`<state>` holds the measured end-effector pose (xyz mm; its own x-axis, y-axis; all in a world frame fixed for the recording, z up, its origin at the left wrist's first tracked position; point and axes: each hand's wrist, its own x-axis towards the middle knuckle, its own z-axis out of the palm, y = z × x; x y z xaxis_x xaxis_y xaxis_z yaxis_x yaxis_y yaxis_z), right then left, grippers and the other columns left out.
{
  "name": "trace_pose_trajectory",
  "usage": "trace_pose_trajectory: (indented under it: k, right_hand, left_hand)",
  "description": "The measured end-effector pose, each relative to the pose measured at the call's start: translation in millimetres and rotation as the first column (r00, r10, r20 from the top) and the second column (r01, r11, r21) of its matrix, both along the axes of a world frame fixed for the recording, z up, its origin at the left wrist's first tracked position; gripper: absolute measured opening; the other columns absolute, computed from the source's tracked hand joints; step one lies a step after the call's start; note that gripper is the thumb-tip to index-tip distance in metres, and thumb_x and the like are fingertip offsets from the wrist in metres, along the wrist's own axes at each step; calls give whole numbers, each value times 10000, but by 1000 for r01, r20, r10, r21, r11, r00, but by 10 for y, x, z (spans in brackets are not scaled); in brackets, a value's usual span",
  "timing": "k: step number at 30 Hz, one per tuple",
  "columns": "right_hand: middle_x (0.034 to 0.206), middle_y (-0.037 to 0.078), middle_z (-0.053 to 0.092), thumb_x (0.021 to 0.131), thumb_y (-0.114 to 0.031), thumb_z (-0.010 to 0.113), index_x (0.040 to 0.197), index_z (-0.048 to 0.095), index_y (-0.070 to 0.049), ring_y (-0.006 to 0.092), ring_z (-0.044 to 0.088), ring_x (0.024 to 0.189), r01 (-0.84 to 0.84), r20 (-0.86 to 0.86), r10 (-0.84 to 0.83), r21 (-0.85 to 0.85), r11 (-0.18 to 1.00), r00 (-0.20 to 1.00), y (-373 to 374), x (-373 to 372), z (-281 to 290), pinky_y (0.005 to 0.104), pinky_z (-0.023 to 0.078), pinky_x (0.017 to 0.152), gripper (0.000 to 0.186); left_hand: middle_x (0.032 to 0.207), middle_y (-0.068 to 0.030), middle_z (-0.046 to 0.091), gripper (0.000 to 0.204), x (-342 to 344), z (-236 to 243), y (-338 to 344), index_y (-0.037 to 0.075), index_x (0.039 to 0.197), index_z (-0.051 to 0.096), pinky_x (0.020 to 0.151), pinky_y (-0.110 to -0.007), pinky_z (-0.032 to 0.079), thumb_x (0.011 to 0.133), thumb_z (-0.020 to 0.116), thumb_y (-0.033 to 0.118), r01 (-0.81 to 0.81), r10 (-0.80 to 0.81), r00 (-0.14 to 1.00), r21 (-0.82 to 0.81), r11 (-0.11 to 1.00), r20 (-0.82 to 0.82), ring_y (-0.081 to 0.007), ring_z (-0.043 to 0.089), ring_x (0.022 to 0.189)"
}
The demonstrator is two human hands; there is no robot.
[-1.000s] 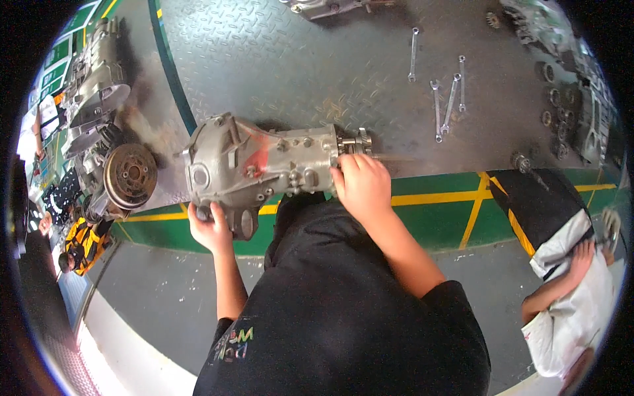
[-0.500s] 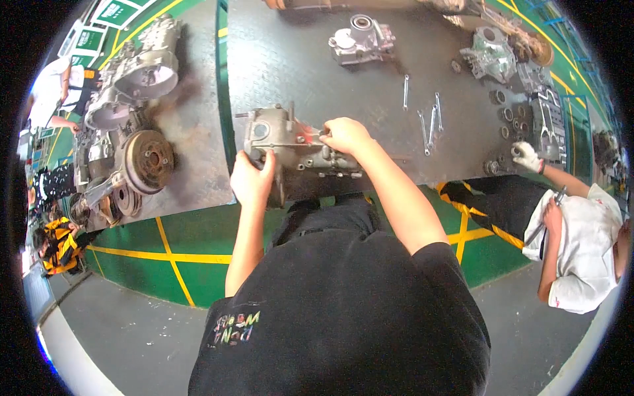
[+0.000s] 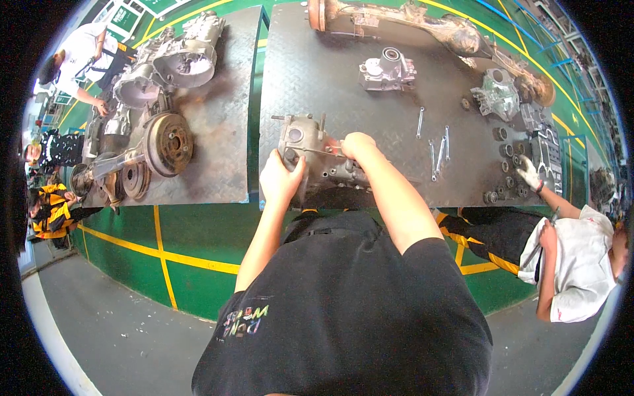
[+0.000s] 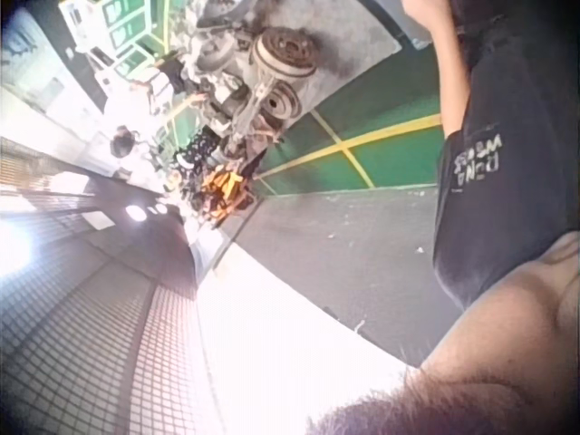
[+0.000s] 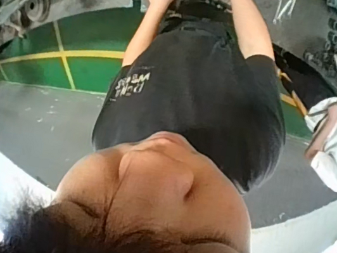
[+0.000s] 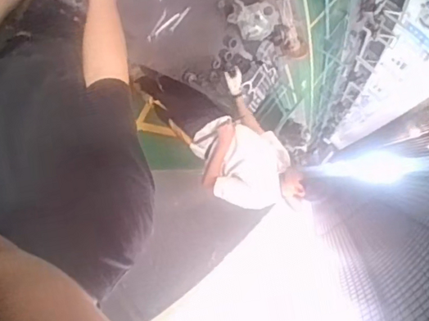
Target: Inspecting and assembling a transmission or differential housing on a workbench using a wrench.
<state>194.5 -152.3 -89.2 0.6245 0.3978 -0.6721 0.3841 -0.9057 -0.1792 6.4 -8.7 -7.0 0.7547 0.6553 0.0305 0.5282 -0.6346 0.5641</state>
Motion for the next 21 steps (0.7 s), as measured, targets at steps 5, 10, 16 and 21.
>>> trace_pose_trajectory:
  k: [5, 10, 16, 21]
  right_hand:
    - [1110, 234, 672, 955, -412, 515, 1039, 713, 6, 375, 639, 1068, -71, 33, 71, 16, 997, 997, -6, 22, 58, 454, 504, 922, 470]
    - [1082, 206, 693, 903, -322, 587, 1047, 724, -14, 346, 673, 1026, -102, 84, 101, 9, 995, 991, 25, -35, -2, 433, 534, 867, 367]
    - [1038, 214, 698, 845, -206, 621, 999, 739, -18, 349, 685, 970, -40, -26, 40, 7, 999, 999, 8, 39, 263, 428, 539, 839, 270]
    - [1009, 218, 701, 817, -163, 615, 965, 739, 4, 351, 687, 962, -52, 118, 42, 81, 995, 992, -5, -70, 87, 424, 544, 825, 255]
  left_hand:
    - [914, -257, 660, 586, 4, 19, -3, -27, 1025, 563, 767, -465, 523, 775, 706, 484, -2, 0, 999, -23, 1000, -48, -423, 655, 869]
    - [865, -242, 655, 525, 28, 28, -22, -7, 919, 558, 755, -471, 523, 749, 719, 464, -32, 31, 999, -24, 999, -33, -415, 655, 838]
    - [871, -243, 657, 545, 17, 18, -24, -9, 949, 559, 744, -465, 525, 757, 714, 477, -23, 23, 999, -3, 1000, -41, -414, 658, 836]
    - [885, -246, 661, 564, 15, 17, -17, -11, 977, 565, 745, -460, 526, 770, 705, 495, -16, 16, 998, 8, 1000, -63, -413, 660, 848]
